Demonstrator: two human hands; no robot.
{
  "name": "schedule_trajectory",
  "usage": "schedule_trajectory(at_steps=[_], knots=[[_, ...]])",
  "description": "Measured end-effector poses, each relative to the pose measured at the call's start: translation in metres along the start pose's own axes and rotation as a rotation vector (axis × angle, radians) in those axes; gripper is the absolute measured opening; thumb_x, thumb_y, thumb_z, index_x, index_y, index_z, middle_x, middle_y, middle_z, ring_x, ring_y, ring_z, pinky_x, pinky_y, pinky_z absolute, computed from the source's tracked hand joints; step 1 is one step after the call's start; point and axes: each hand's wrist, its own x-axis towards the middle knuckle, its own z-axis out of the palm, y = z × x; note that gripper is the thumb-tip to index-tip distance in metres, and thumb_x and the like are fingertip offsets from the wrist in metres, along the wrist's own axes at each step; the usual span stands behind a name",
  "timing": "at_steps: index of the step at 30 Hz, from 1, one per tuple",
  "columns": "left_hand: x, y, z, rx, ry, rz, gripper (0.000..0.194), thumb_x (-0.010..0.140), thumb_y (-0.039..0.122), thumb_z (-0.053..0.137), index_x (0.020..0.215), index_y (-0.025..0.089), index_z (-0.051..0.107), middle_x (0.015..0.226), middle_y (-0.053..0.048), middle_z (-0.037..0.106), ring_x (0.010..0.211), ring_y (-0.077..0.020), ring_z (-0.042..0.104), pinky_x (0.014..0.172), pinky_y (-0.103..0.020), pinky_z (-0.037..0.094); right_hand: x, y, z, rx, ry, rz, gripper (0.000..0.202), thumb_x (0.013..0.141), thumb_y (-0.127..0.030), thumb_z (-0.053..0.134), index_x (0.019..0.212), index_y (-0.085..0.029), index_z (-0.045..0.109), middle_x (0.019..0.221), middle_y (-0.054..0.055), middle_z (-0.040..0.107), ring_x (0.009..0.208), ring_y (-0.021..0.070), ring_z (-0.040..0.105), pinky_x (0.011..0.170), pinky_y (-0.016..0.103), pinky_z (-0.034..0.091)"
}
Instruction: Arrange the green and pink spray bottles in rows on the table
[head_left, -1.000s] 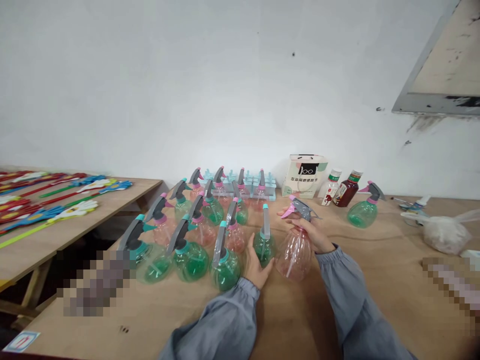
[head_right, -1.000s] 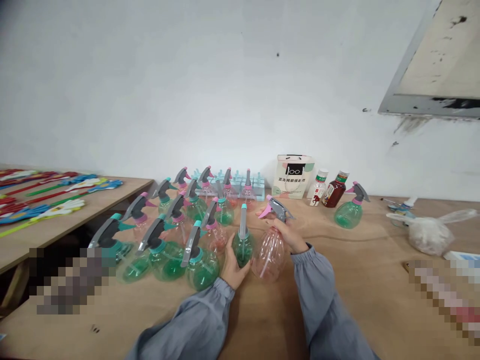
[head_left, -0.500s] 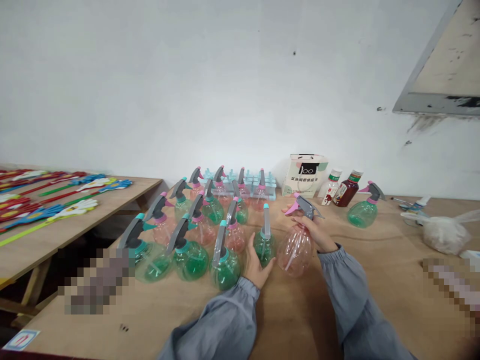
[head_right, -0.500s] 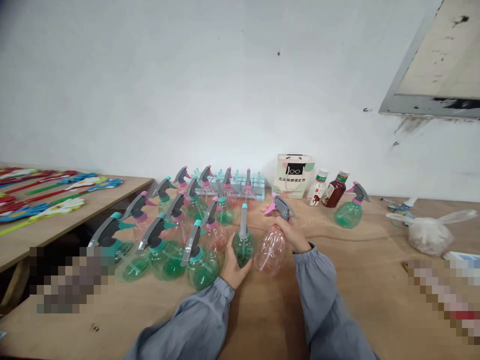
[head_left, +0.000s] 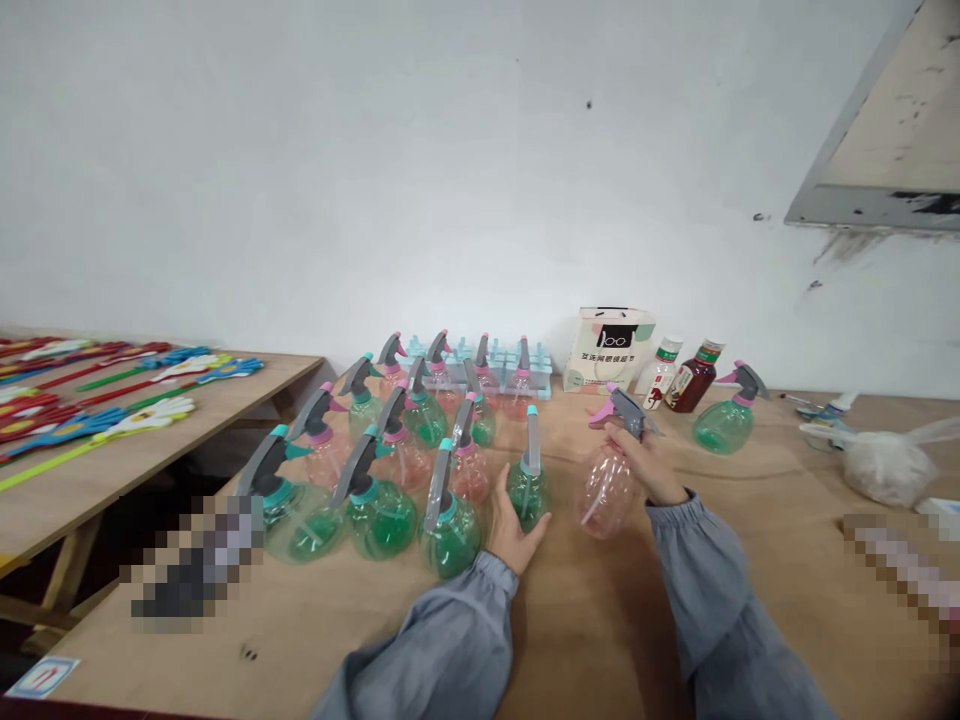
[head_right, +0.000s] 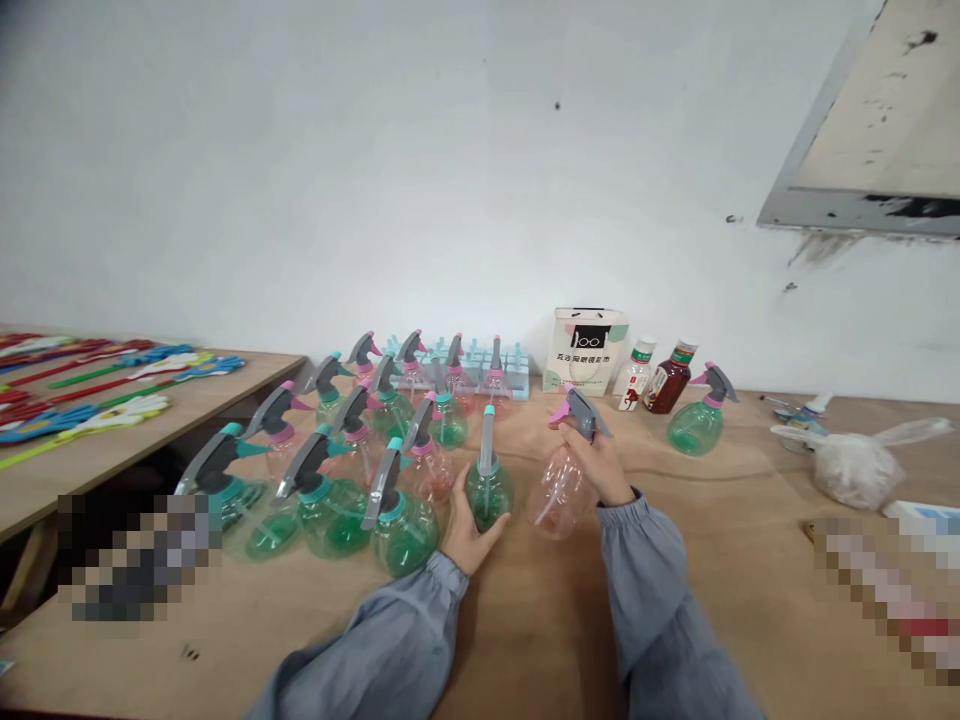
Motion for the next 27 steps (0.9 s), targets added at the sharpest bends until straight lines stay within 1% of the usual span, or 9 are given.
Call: schedule_trajectory(at_steps=[4, 9, 12, 15, 17, 19, 22, 24, 27], knots=[[0.000, 0.001, -0.001, 0.021, -0.044, -0.006, 0.092, 0.074, 0.028, 0.073, 0.149, 0.018, 0.020, 0.150, -0.020, 0.038, 0.142, -0.0335, 0.039, 0.118, -0.055, 0.032, -0.003, 0.011, -0.042, -0.136, 0.168, 0.009, 0.043, 0.065, -0.059, 0.073, 0.084, -0.021, 0.073, 0.099, 0.007, 0.072, 0.095, 0.0250, 0.063, 0.089, 0.042, 0.050], [-0.001, 0.001, 0.000, 0.008, -0.023, 0.000, 0.091, 0.075, 0.027, 0.072, 0.149, 0.018, 0.020, 0.150, -0.019, 0.036, 0.144, -0.0329, 0.036, 0.119, -0.055, 0.029, -0.006, 0.035, -0.140, -0.347, 0.449, -0.033, 0.035, 0.068, -0.052, 0.070, 0.085, -0.022, 0.070, 0.094, 0.011, 0.071, 0.097, 0.0284, 0.064, 0.095, 0.047, 0.045], [0.000, -0.001, 0.000, 0.046, -0.045, 0.021, 0.092, 0.076, 0.027, 0.072, 0.149, 0.018, 0.018, 0.149, -0.021, 0.037, 0.143, -0.0335, 0.038, 0.119, -0.056, 0.030, -0.004, 0.050, -0.195, -0.414, 0.496, -0.016, 0.030, 0.071, -0.044, 0.069, 0.090, -0.022, 0.068, 0.100, 0.013, 0.069, 0.102, 0.0269, 0.063, 0.096, 0.044, 0.044], [0.000, -0.001, 0.001, 0.073, -0.059, 0.042, 0.091, 0.077, 0.029, 0.071, 0.149, 0.017, 0.016, 0.149, -0.022, 0.036, 0.142, -0.0338, 0.039, 0.117, -0.056, 0.032, 0.001, 0.066, -0.230, -0.406, 0.440, -0.001, 0.035, 0.067, -0.049, 0.072, 0.088, -0.022, 0.066, 0.104, 0.015, 0.067, 0.106, 0.0278, 0.061, 0.100, 0.044, 0.041], [0.000, 0.000, 0.002, 0.071, -0.039, 0.042, 0.090, 0.077, 0.028, 0.070, 0.149, 0.017, 0.017, 0.149, -0.022, 0.036, 0.142, -0.0339, 0.039, 0.117, -0.055, 0.032, 0.000, 0.077, -0.239, -0.404, 0.398, 0.012, 0.043, 0.061, -0.057, 0.076, 0.084, -0.022, 0.063, 0.104, 0.016, 0.066, 0.108, 0.0300, 0.060, 0.102, 0.046, 0.041], [-0.001, 0.001, 0.003, 0.064, -0.018, 0.030, 0.090, 0.075, 0.027, 0.071, 0.148, 0.017, 0.018, 0.149, -0.021, 0.037, 0.142, -0.0338, 0.038, 0.117, -0.055, 0.032, -0.005, 0.088, -0.240, -0.381, 0.466, 0.037, 0.057, 0.052, -0.063, 0.080, 0.087, -0.023, 0.059, 0.108, 0.018, 0.064, 0.109, 0.0326, 0.060, 0.098, 0.048, 0.044], [0.000, 0.003, 0.004, 0.055, -0.010, 0.012, 0.089, 0.074, 0.027, 0.071, 0.147, 0.017, 0.020, 0.148, -0.020, 0.037, 0.142, -0.0334, 0.038, 0.118, -0.055, 0.031, -0.023, 0.105, -0.228, -0.350, 0.655, -0.007, 0.092, 0.037, -0.065, 0.085, 0.111, -0.025, 0.047, 0.129, 0.024, 0.052, 0.121, 0.0370, 0.054, 0.095, 0.051, 0.047], [0.000, 0.004, 0.004, 0.048, -0.008, 0.007, 0.089, 0.074, 0.026, 0.071, 0.147, 0.018, 0.020, 0.148, -0.020, 0.038, 0.142, -0.0332, 0.038, 0.118, -0.055, 0.031, -0.035, 0.116, -0.219, -0.365, 0.678, -0.031, 0.108, 0.031, -0.064, 0.087, 0.121, -0.026, 0.041, 0.135, 0.026, 0.047, 0.124, 0.0391, 0.052, 0.094, 0.052, 0.048], [0.000, 0.004, 0.003, 0.046, -0.014, 0.009, 0.089, 0.074, 0.026, 0.071, 0.147, 0.018, 0.020, 0.148, -0.020, 0.038, 0.142, -0.0335, 0.038, 0.118, -0.055, 0.031, -0.043, 0.128, -0.213, -0.391, 0.605, 0.016, 0.102, 0.032, -0.066, 0.087, 0.118, -0.027, 0.048, 0.119, 0.024, 0.058, 0.105, 0.0395, 0.064, 0.081, 0.052, 0.054]])
